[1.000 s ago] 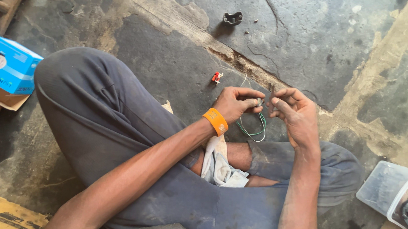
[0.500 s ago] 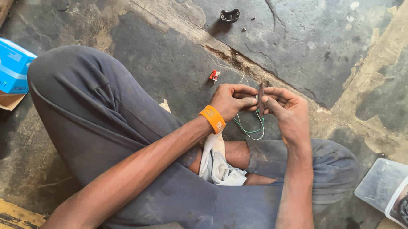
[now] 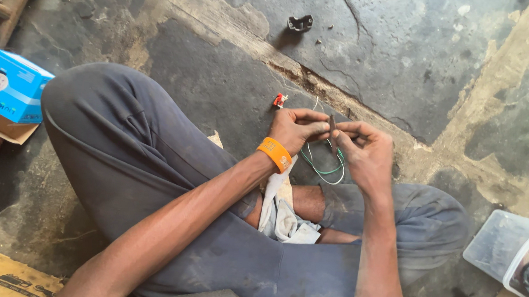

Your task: The person sits on the workshop floor and connects a green wire to a small red-and-white switch component, twisting and pressing the wire ends into the switch terminals by hand and repositioning the wire as they work.

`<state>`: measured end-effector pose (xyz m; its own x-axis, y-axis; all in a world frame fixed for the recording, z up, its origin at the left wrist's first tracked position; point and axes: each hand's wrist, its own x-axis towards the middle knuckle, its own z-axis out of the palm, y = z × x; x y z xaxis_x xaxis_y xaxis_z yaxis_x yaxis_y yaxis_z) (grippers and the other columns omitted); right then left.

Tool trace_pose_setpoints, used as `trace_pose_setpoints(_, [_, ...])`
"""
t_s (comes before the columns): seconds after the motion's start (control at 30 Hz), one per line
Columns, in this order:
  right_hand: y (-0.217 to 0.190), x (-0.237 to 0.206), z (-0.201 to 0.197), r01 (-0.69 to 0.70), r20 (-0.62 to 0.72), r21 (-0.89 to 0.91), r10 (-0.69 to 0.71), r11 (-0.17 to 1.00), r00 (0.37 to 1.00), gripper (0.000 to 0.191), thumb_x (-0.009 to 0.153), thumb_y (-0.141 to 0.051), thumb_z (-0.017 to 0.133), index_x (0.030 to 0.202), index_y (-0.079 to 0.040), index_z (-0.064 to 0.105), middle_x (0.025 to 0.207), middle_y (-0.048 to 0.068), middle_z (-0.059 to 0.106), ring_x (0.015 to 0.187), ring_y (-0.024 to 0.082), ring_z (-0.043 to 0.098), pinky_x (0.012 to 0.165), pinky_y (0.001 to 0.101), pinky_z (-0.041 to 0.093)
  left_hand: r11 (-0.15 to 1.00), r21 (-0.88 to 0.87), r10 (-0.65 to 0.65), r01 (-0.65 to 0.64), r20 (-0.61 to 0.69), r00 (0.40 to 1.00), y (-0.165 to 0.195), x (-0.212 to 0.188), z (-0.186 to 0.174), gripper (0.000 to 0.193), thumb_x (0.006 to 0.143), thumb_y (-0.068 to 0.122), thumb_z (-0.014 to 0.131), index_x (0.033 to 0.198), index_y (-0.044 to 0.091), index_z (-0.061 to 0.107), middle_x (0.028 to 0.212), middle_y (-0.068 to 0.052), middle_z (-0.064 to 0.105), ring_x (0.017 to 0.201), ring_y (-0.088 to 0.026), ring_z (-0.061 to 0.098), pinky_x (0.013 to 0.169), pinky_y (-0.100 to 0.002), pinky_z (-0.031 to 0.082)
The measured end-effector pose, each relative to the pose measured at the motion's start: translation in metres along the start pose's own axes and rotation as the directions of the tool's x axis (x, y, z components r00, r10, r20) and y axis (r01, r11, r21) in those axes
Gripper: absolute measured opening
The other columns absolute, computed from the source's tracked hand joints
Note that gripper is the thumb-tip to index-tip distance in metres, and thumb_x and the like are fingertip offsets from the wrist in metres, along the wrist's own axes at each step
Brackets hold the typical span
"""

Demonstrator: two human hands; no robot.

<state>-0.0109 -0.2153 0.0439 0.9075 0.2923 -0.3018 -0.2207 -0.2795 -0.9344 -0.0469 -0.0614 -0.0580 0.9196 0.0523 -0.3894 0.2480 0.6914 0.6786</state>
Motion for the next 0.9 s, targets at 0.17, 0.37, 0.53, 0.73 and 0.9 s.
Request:
trace_pose_setpoints(0.17, [-0.001, 0.001, 0.003, 0.025, -0.056, 0.029, -0.023, 0.999, 0.998, 0.013, 0.095, 0.002, 0.071, 0.107, 0.007, 0.073, 0.086, 0.008, 0.074, 0.073, 0.008, 0.067, 0.065, 0.0203, 0.054, 0.998, 0.017, -0.059, 0.059, 0.015, 0.998, 0.0, 0.001, 0.001, 0.019, 0.088, -0.006, 0.074, 0.106, -0.012, 0.073, 0.099, -0.02, 0.077, 0.084, -0.022, 0.076, 0.077, -0.031, 0.065])
trace_pose_setpoints(0.37, [-0.004, -0.002, 0.003, 0.09, -0.09, 0.042, -0.086, 0.995, 0.992, 0.015, 0.094, 0.002, 0.071, 0.108, 0.008, 0.072, 0.092, 0.008, 0.075, 0.08, 0.008, 0.071, 0.071, 0.02, 0.058, 0.992, -0.028, -0.117, 0.121, 0.11, 0.987, 0.006, -0.001, 0.003, 0.02, 0.09, -0.004, 0.073, 0.108, -0.013, 0.071, 0.102, -0.02, 0.075, 0.087, -0.023, 0.076, 0.08, -0.031, 0.066])
trace_pose_setpoints(0.53, [-0.006, -0.009, -0.003, 0.028, -0.018, 0.004, -0.028, 1.0, 0.999, 0.013, 0.095, 0.002, 0.072, 0.107, 0.007, 0.075, 0.086, 0.007, 0.073, 0.073, 0.007, 0.066, 0.065, 0.02, 0.053, 0.999, -0.028, -0.039, 0.041, 0.073, 0.997, 0.01, -0.004, 0.006, 0.02, 0.09, -0.004, 0.072, 0.109, -0.01, 0.072, 0.104, -0.018, 0.076, 0.089, -0.021, 0.076, 0.081, -0.031, 0.065])
trace_pose_setpoints(0.73, [-0.004, -0.001, -0.033, -0.026, -0.07, -0.102, 0.019, 0.994, 0.997, 0.014, 0.095, 0.0, 0.071, 0.107, 0.005, 0.073, 0.088, 0.006, 0.073, 0.076, 0.007, 0.064, 0.065, 0.0218, 0.049, 0.997, -0.074, -0.029, 0.036, 0.098, 0.995, 0.023, 0.003, 0.017, 0.023, 0.095, 0.0, 0.071, 0.117, -0.007, 0.069, 0.103, -0.016, 0.075, 0.091, -0.02, 0.075, 0.084, -0.031, 0.064])
trace_pose_setpoints(0.9, [0.005, 0.013, -0.041, 0.058, -0.081, 0.213, -0.041, 0.975, 0.996, 0.011, 0.1, -0.002, 0.064, 0.11, 0.002, 0.066, 0.099, 0.006, 0.072, 0.085, 0.012, 0.07, 0.077, 0.027, 0.06, 0.996, -0.049, -0.07, 0.076, 0.122, 0.99, 0.03, 0.001, 0.026, 0.025, 0.095, 0.002, 0.07, 0.119, -0.005, 0.069, 0.104, -0.013, 0.076, 0.092, -0.019, 0.075, 0.081, -0.031, 0.064])
